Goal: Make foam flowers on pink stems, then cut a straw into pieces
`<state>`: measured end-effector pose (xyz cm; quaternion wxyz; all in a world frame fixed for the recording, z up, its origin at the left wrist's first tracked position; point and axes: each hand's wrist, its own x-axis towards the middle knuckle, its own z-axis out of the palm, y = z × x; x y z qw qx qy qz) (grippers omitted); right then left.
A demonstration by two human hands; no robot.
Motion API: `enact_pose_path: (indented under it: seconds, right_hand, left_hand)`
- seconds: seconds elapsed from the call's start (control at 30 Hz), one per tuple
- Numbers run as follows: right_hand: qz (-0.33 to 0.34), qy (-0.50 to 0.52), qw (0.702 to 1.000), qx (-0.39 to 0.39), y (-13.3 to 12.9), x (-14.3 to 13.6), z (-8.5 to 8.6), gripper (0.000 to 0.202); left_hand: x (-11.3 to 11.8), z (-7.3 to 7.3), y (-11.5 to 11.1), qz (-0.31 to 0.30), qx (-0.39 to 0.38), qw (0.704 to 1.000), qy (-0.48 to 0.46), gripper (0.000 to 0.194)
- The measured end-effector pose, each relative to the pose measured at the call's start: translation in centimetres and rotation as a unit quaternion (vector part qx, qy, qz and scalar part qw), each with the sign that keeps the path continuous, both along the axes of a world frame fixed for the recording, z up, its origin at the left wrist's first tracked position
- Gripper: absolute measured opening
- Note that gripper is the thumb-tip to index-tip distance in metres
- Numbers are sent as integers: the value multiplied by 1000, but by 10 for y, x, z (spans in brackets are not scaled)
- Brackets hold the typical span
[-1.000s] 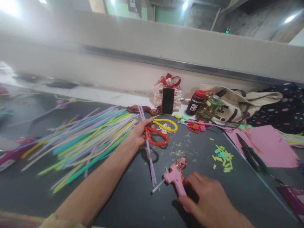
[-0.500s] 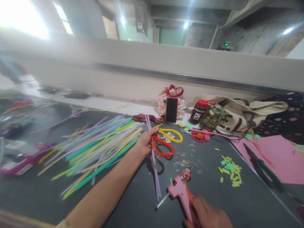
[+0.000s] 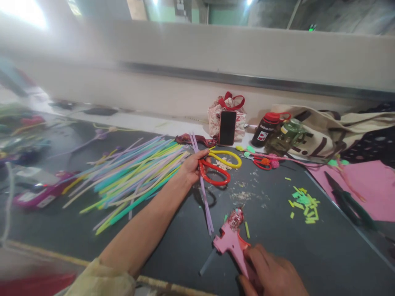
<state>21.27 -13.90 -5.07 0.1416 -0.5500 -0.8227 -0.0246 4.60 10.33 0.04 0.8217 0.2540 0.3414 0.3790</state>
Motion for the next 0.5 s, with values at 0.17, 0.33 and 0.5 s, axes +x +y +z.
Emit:
enact_pose_path:
  seconds: [0.17,0.33,0.5]
  right_hand:
    - [-10,33,998,-53,5,-17,14,17]
    - [-35,116,982,-143,14,2,23,11]
    - [-109,52,987,-105,36,24,13,14]
  left_hand:
    - [0,0,1,-7,4,1000,-6,20]
    - [0,1,1,-9,10,1000,-10,21]
    - [0,1,1,-2,5,1000,-1,23]
